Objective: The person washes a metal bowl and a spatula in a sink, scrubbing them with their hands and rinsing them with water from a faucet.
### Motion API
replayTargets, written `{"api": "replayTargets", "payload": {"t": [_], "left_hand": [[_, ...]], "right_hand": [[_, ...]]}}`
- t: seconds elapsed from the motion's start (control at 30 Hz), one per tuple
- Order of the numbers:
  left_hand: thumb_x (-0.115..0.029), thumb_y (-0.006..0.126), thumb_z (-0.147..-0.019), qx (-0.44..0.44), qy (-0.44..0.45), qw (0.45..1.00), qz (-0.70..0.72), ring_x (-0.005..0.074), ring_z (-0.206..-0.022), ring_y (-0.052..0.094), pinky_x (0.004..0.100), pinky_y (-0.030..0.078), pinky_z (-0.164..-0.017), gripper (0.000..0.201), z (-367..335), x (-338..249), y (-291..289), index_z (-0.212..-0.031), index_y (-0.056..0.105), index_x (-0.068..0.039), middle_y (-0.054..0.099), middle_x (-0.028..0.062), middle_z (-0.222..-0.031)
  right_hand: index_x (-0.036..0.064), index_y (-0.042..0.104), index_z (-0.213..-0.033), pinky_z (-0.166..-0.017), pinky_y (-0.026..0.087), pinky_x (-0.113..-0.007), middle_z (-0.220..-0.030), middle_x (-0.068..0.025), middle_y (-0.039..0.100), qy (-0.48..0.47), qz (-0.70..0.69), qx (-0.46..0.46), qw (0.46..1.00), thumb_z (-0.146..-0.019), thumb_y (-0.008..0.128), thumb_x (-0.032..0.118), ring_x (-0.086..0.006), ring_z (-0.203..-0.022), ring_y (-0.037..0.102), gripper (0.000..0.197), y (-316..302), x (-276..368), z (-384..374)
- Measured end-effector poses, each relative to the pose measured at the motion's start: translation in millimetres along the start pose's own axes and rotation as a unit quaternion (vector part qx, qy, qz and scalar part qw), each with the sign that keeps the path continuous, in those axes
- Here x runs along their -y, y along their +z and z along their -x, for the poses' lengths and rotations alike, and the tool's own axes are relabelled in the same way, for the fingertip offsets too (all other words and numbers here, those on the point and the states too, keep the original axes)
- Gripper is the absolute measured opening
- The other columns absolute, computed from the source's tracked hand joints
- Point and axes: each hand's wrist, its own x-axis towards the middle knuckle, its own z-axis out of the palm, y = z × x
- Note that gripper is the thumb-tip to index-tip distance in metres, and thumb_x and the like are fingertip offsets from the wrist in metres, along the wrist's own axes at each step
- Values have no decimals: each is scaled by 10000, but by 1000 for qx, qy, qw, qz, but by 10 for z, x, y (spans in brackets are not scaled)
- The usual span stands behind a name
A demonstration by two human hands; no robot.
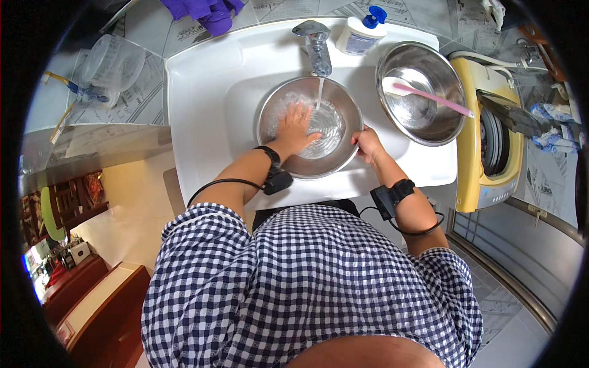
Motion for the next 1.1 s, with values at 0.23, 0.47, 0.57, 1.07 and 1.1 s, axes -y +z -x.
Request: {"api": "replayTargets", "payload": {"t": [0.23, 0.47, 0.57, 1.07, 1.1], "left_hand": [[-387, 386, -892, 82, 146, 986, -9, 323, -1362, 29, 647, 23, -1007, 574, 6, -116, 210, -1394, 247, -145, 121, 80, -1477], [-503, 498, -822, 13, 228, 973, 18, 350, -1348, 89, 522, 91, -1067, 730, -119, 172, 48, -1395, 244, -127, 129, 129, -1466], [-477, 484, -833, -12, 33, 995, 91, 393, -1338, 69, 537, 78, -1062, 712, -105, 5, 208, -1395, 230, -122, 104, 166, -1461], [-489, 573, -764, 253, 180, 950, -26, 297, -1347, 136, 430, 82, -1097, 761, 28, 453, -454, -1382, 283, -151, 188, 133, -1453], [-480, 607, -723, 188, 194, 962, -49, 307, -1337, 157, 418, 100, -1094, 823, 20, 576, -437, -1374, 282, -97, 212, 151, -1440]], "right_hand": [[42, 517, -1079, -366, 447, -309, -723, -77, 544, -27, 17, -23, 999, -642, 493, -10, -176, -495, 515, 440, 112, 117, 35], [64, 533, -1101, -380, 429, -313, -734, -87, 563, 12, 86, -24, 996, -660, 498, -3, -177, -527, 524, 448, -15, 164, 53], [51, 546, -1078, -369, 411, -308, -702, -81, 558, 2, 39, -47, 998, -670, 502, -1, -172, -514, 516, 413, 41, 66, 97], [41, 548, -1101, -325, 367, -326, -698, -115, 575, 25, 28, -49, 998, -683, 485, -27, -187, -464, 508, 429, 4, -21, 33], [41, 548, -1101, -325, 367, -326, -698, -115, 575, 16, 29, -45, 998, -683, 485, -27, -187, -464, 508, 429, 60, 13, 82]]}}
